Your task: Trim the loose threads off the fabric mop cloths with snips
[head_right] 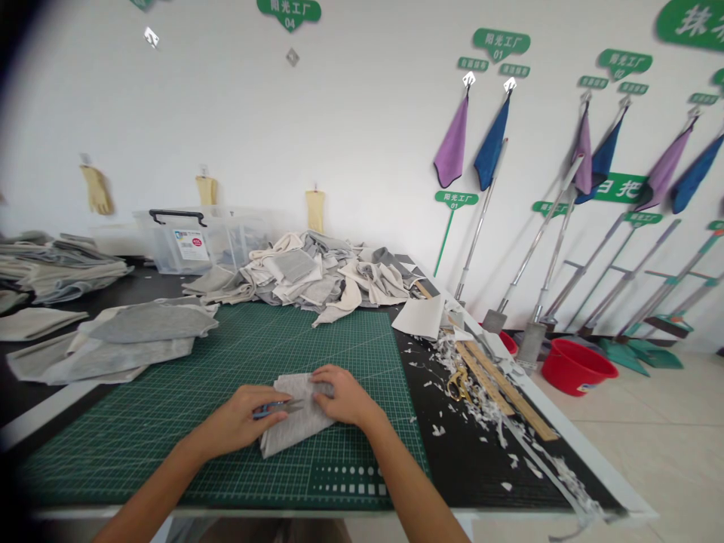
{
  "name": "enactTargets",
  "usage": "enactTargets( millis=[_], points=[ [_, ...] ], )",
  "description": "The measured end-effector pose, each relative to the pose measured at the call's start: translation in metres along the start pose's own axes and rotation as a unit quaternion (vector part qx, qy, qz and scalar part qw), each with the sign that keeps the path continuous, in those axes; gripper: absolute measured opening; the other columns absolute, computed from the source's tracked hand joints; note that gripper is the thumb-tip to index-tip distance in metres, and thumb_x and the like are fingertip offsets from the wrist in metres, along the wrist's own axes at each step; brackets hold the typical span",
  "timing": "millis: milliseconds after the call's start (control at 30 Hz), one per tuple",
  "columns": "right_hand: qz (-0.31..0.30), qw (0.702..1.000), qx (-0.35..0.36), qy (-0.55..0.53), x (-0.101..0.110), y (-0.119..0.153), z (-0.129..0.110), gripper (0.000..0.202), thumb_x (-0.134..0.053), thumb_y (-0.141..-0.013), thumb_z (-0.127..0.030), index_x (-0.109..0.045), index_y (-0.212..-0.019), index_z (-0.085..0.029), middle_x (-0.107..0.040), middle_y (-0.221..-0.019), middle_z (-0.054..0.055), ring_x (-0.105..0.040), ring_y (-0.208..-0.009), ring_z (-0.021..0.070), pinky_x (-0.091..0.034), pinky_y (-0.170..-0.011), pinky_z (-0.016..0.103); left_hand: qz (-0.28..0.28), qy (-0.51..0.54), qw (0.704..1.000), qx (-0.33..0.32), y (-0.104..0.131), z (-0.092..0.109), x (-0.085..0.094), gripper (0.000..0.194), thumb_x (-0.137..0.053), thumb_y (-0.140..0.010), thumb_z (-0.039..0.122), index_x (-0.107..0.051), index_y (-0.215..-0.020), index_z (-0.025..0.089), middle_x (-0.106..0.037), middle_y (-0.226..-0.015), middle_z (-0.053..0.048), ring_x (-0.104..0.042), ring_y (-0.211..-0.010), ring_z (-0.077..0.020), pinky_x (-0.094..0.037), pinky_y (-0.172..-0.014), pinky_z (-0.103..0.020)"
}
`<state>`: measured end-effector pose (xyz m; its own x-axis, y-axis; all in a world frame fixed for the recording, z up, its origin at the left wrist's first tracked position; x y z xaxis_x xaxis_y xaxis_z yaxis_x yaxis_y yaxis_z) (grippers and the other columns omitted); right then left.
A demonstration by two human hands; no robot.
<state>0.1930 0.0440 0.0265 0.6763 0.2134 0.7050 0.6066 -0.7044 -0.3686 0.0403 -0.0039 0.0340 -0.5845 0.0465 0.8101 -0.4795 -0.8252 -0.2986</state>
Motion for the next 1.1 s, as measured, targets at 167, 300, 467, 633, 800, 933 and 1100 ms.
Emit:
enactTargets(
  millis=[167,300,467,633,800,933,1100],
  points=[
    [0.002,1.000,-0.005,0.002,0.000,0.000,0.000,0.033,-0.064,-0.077,-0.018,-0.067,-0.110,-0.021,-0.065,-0.117,0.007,-0.058,-0.110,0.0221,-0.041,-0.101,0.040,-0.004,0.012,1.000,-0.002,0.000,0.000,0.000,0.026,-0.054,-0.089,0.037,-0.071,-0.105,0.024,-0.073,-0.101,-0.004,-0.066,-0.092,-0.0188,-0.048,-0.085,-0.027],
    [0.001,1.000,-0.002,0.005,0.000,0.000,0.000,0.033,-0.064,-0.077,-0.018,-0.067,-0.110,-0.021,-0.065,-0.116,0.007,-0.059,-0.109,0.0219,-0.042,-0.101,0.039,0.000,0.008,1.000,0.004,-0.001,-0.001,0.000,0.028,-0.058,-0.086,0.038,-0.070,-0.107,0.024,-0.073,-0.101,-0.005,-0.066,-0.090,-0.0189,-0.049,-0.082,-0.026],
    [0.001,1.000,-0.002,0.004,0.000,0.000,-0.001,0.033,-0.064,-0.077,-0.017,-0.067,-0.109,-0.021,-0.065,-0.116,0.007,-0.059,-0.109,0.0211,-0.042,-0.101,0.038,-0.013,0.006,1.000,-0.007,-0.001,0.003,-0.002,0.026,-0.054,-0.089,0.038,-0.071,-0.104,0.025,-0.073,-0.099,-0.003,-0.066,-0.090,-0.0182,-0.047,-0.083,-0.026],
    [-0.004,1.000,-0.002,0.004,0.000,0.000,0.000,0.033,-0.063,-0.077,-0.018,-0.067,-0.110,-0.021,-0.065,-0.117,0.006,-0.058,-0.110,0.0210,-0.041,-0.102,0.038,-0.011,-0.007,1.000,0.003,0.000,0.001,-0.003,0.031,-0.058,-0.086,0.043,-0.070,-0.108,0.025,-0.073,-0.102,-0.004,-0.066,-0.092,-0.0201,-0.047,-0.085,-0.028],
    [-0.004,1.000,-0.004,0.003,0.000,0.000,0.001,0.033,-0.063,-0.077,-0.018,-0.067,-0.110,-0.020,-0.064,-0.117,0.007,-0.058,-0.110,0.0213,-0.042,-0.101,0.038,-0.028,0.000,1.000,-0.008,0.002,0.008,-0.007,0.027,-0.054,-0.090,0.039,-0.071,-0.104,0.024,-0.073,-0.099,-0.004,-0.067,-0.090,-0.0187,-0.047,-0.085,-0.027],
    [-0.004,1.000,0.000,0.002,0.000,0.000,0.000,0.033,-0.063,-0.077,-0.018,-0.067,-0.109,-0.020,-0.064,-0.118,0.007,-0.058,-0.111,0.0211,-0.041,-0.102,0.037,-0.011,-0.011,1.000,0.000,0.004,0.012,-0.006,0.030,-0.056,-0.089,0.040,-0.069,-0.109,0.023,-0.072,-0.102,-0.005,-0.066,-0.091,-0.0186,-0.048,-0.082,-0.026],
    [0.001,1.000,-0.002,0.001,0.000,0.000,0.004,0.032,-0.064,-0.077,-0.019,-0.067,-0.109,-0.019,-0.065,-0.117,0.007,-0.058,-0.110,0.0209,-0.041,-0.102,0.037,-0.025,-0.027,0.999,-0.025,0.002,0.023,-0.012,0.028,-0.052,-0.091,0.038,-0.068,-0.109,0.023,-0.072,-0.101,-0.004,-0.066,-0.090,-0.0184,-0.048,-0.083,-0.027]
  ],
)
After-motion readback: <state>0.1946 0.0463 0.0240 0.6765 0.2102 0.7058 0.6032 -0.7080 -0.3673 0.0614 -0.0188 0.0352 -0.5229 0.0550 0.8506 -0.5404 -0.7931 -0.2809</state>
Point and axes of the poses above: each hand's wrist, its own y-axis away from the middle knuckle, its own x-axis out of the back of the hand, z = x × y, the point moved 8 cm from there along -y, towards the middle knuckle
